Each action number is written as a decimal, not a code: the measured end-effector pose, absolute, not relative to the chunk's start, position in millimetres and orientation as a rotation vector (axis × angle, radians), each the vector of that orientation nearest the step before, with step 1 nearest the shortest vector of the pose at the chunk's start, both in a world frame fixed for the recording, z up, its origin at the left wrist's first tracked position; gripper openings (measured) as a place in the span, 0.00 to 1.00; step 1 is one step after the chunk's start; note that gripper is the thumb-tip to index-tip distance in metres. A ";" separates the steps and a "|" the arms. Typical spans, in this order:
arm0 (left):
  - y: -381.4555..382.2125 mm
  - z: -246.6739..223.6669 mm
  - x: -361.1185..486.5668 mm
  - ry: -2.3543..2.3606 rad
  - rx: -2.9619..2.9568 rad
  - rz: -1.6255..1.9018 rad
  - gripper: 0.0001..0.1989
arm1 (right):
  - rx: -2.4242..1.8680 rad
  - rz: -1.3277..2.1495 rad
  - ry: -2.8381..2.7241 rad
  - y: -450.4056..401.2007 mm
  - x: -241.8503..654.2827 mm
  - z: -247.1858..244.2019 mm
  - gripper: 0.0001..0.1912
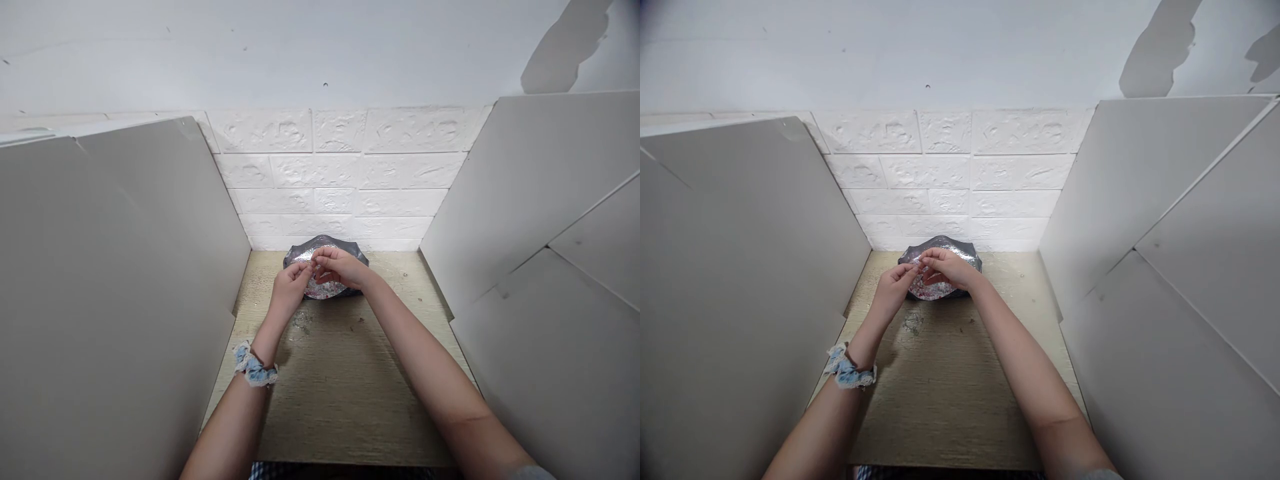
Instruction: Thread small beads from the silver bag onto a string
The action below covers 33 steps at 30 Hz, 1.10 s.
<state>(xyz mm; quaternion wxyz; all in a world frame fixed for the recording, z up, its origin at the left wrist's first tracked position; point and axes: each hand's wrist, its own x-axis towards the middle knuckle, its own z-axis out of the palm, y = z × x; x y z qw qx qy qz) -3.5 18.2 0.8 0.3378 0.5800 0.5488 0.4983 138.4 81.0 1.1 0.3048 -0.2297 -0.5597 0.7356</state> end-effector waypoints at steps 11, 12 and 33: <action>16.5 3.2 -3.2 1.495 1.517 1.275 0.17 | -0.590 1.969 -1.479 82.4 137.5 -1.5 0.12; 16.5 2.8 -3.1 1.488 1.515 1.286 0.17 | -0.585 1.970 -1.474 82.4 137.6 -1.6 0.12; 18.4 -1.2 -5.3 1.476 1.567 1.274 0.16 | -0.585 1.988 -1.448 81.9 136.7 -2.1 0.12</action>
